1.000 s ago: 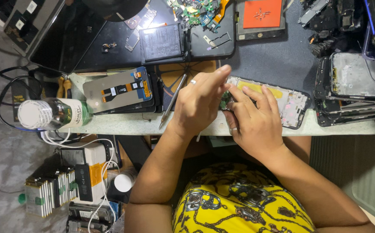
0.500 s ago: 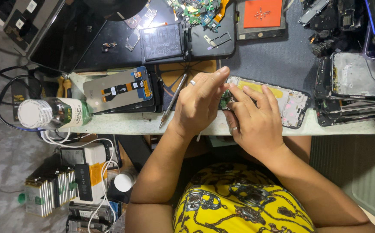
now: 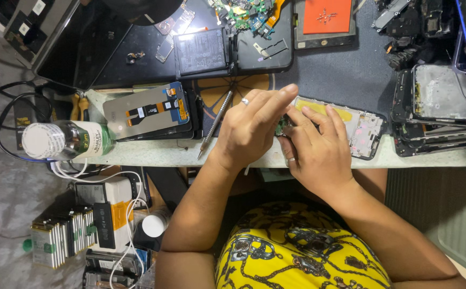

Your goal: The person disassembles a smartphone by prying open the back cover, removing the battery, and detaching internal components using tweezers and a screwdriver. The person places removed parts on the workbench and continues to separate the screen assembly from the frame.

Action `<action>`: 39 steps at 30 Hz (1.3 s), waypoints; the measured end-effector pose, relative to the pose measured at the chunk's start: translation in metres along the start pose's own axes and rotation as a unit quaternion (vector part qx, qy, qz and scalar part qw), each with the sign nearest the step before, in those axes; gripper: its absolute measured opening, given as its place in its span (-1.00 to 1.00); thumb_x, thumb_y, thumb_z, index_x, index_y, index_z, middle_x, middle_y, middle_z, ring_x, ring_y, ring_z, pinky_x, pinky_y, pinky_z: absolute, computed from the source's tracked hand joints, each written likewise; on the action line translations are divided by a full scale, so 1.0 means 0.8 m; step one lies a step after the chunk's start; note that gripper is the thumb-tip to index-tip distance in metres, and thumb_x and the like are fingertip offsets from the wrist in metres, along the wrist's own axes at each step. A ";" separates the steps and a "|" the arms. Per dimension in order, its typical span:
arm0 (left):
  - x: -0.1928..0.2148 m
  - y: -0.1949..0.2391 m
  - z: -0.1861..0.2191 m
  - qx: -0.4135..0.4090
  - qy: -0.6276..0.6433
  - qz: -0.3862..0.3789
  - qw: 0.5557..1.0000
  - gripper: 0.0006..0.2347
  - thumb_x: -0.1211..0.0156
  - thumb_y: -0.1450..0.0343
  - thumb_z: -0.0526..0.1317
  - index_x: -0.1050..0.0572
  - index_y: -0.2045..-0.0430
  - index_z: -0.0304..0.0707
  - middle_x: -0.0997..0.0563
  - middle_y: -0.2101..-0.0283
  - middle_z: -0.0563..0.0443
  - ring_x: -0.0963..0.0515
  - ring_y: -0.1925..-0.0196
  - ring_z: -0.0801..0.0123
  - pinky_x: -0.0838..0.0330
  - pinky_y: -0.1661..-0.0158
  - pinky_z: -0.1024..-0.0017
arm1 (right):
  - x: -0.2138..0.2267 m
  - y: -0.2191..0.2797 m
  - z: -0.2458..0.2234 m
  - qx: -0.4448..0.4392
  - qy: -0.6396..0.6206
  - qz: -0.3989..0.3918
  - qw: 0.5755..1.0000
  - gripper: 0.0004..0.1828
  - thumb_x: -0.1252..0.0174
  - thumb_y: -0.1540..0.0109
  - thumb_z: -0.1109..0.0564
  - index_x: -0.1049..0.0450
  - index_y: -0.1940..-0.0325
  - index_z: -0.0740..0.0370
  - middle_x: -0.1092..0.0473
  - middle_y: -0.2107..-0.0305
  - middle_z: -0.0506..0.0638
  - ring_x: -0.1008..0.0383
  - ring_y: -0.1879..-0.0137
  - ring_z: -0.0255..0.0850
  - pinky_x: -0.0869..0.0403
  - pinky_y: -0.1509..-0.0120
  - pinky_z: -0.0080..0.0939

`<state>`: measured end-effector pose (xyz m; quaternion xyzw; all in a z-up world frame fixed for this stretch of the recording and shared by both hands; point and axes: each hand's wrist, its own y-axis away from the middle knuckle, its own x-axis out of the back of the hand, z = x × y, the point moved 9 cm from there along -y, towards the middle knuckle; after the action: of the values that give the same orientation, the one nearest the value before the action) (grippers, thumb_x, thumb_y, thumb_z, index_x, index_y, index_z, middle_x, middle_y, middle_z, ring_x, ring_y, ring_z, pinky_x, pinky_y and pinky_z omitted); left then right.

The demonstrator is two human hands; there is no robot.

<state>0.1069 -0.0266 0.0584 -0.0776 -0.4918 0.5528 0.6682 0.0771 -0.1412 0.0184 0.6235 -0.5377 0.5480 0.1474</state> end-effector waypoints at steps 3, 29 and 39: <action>0.002 -0.002 0.005 -0.015 0.009 0.008 1.000 -0.55 -0.20 -0.57 -0.52 -0.18 -0.33 -0.31 -0.57 -0.12 -0.16 -0.65 0.04 0.06 -0.55 0.06 0.30 | 0.000 0.001 0.000 -0.004 -0.004 -0.002 1.000 -0.82 -0.28 -0.25 0.11 -0.50 0.15 0.23 -0.42 -0.20 0.00 -0.39 -0.27 0.05 -0.21 -0.52 0.25; -0.003 0.034 -0.036 0.059 0.076 0.103 0.990 -0.51 -0.25 -0.53 -0.55 -0.19 -0.30 -0.30 -0.61 0.06 -0.24 -0.71 0.16 0.28 -0.67 0.08 0.47 | -0.007 0.000 0.005 -0.011 0.006 0.002 1.000 -0.76 -0.34 -0.18 0.13 -0.52 0.12 0.21 -0.43 -0.25 -0.02 -0.40 -0.29 0.01 -0.21 -0.52 0.21; -0.006 0.032 -0.038 0.067 0.071 0.101 0.990 -0.51 -0.30 -0.51 -0.53 -0.22 -0.29 -0.28 -0.62 0.05 -0.23 -0.71 0.18 0.29 -0.66 0.10 0.47 | -0.005 0.000 0.005 -0.008 0.006 0.003 1.000 -0.74 -0.34 -0.14 0.17 -0.50 0.12 0.23 -0.42 -0.26 -0.01 -0.40 -0.29 0.03 -0.22 -0.52 0.23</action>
<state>0.1130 -0.0077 0.0239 -0.1208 -0.3941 0.6422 0.6463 0.0804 -0.1422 0.0135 0.6171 -0.5433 0.5480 0.1542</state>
